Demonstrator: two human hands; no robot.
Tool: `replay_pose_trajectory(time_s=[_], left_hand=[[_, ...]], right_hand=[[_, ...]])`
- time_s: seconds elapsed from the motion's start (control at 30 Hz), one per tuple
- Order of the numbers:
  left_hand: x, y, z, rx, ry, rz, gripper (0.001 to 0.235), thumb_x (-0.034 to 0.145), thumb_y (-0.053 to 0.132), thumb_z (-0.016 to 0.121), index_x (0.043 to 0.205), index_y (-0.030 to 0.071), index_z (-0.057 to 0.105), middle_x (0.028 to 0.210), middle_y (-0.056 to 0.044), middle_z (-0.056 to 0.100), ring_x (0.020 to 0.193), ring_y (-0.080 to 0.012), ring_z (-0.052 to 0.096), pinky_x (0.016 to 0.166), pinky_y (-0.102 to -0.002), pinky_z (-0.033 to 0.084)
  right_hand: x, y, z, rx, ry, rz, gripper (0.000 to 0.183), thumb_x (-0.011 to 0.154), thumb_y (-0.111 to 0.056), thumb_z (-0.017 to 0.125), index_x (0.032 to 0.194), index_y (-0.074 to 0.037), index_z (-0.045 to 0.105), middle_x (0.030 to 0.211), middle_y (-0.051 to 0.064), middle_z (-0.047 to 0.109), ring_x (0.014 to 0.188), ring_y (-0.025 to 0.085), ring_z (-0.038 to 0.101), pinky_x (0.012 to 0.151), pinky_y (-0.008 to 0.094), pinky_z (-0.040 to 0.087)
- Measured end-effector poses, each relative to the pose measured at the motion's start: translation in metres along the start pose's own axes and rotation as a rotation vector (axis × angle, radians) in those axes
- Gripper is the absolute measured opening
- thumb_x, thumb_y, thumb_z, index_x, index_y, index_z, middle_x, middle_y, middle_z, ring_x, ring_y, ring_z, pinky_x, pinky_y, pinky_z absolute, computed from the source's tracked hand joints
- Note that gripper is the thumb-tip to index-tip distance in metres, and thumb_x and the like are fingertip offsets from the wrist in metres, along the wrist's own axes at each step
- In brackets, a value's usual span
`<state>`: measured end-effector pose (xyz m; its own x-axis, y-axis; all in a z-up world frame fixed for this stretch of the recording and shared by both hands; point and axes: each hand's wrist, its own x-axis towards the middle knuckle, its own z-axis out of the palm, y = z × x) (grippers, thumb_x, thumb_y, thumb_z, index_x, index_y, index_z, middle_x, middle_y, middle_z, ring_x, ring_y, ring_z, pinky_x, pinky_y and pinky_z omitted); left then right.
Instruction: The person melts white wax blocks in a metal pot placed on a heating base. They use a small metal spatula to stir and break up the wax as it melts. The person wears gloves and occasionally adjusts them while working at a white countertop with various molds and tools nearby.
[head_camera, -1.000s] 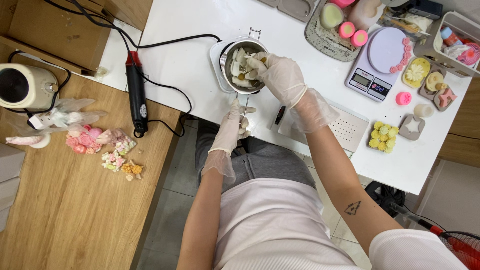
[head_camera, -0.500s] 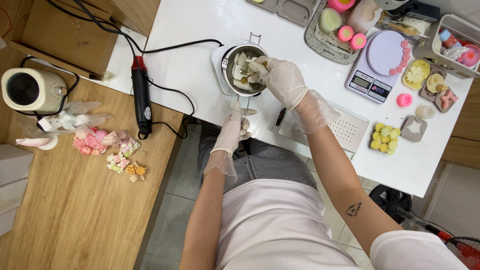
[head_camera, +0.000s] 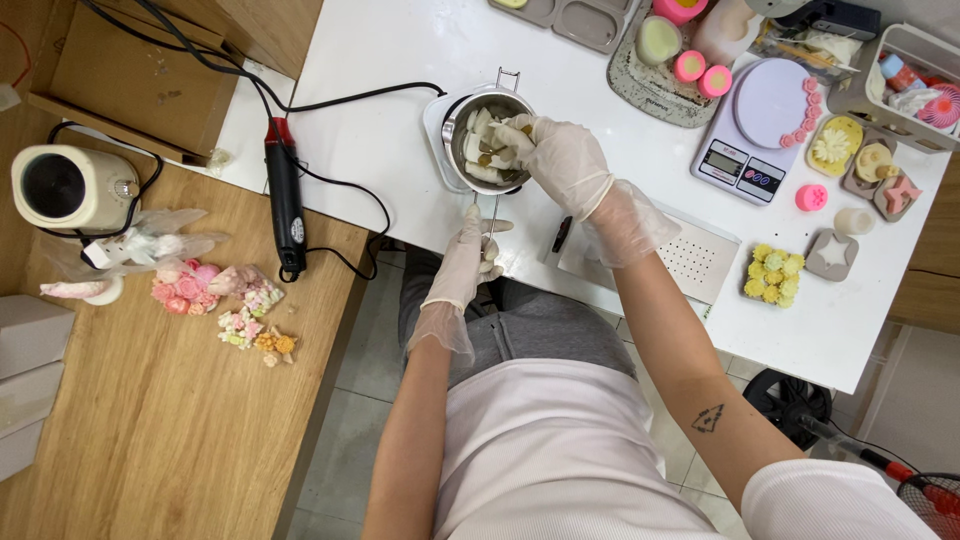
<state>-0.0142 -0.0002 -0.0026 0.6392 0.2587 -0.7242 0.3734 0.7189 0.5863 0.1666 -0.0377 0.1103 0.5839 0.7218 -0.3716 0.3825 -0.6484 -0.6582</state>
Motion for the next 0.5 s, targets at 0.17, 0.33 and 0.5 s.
replay_pose_trajectory(time_s=[0.17, 0.33, 0.5], left_hand=[[0.0019, -0.0005, -0.0009, 0.007, -0.012, 0.001, 0.075, 0.102, 0.064, 0.031, 0.120, 0.002, 0.068, 0.059, 0.007, 0.038, 0.049, -0.0056, 0.032, 0.057, -0.025, 0.046], [0.0032, -0.0018, -0.0005, 0.013, -0.012, 0.006, 0.076, 0.102, 0.065, 0.031, 0.120, 0.001, 0.069, 0.058, 0.007, 0.036, 0.048, -0.0061, 0.030, 0.056, -0.026, 0.045], [0.0009, -0.0014, -0.0023, 0.023, 0.006, 0.001, 0.075, 0.103, 0.064, 0.031, 0.120, 0.002, 0.069, 0.059, 0.007, 0.037, 0.049, -0.0061, 0.031, 0.056, -0.025, 0.046]], right_hand=[[0.0027, 0.0012, -0.0019, 0.175, 0.118, -0.050, 0.032, 0.101, -0.039, 0.059, 0.109, -0.014, 0.078, 0.088, 0.002, 0.080, 0.074, 0.013, 0.072, 0.071, 0.027, 0.057], [0.0029, 0.0051, 0.0005, 0.051, 0.055, -0.031, 0.033, 0.101, -0.040, 0.059, 0.110, -0.013, 0.076, 0.088, 0.004, 0.080, 0.074, 0.012, 0.073, 0.072, 0.028, 0.057], [0.0015, 0.0062, 0.0045, 0.163, 0.095, -0.122, 0.032, 0.102, -0.036, 0.057, 0.110, -0.013, 0.077, 0.090, 0.003, 0.081, 0.079, 0.010, 0.076, 0.075, 0.026, 0.059]])
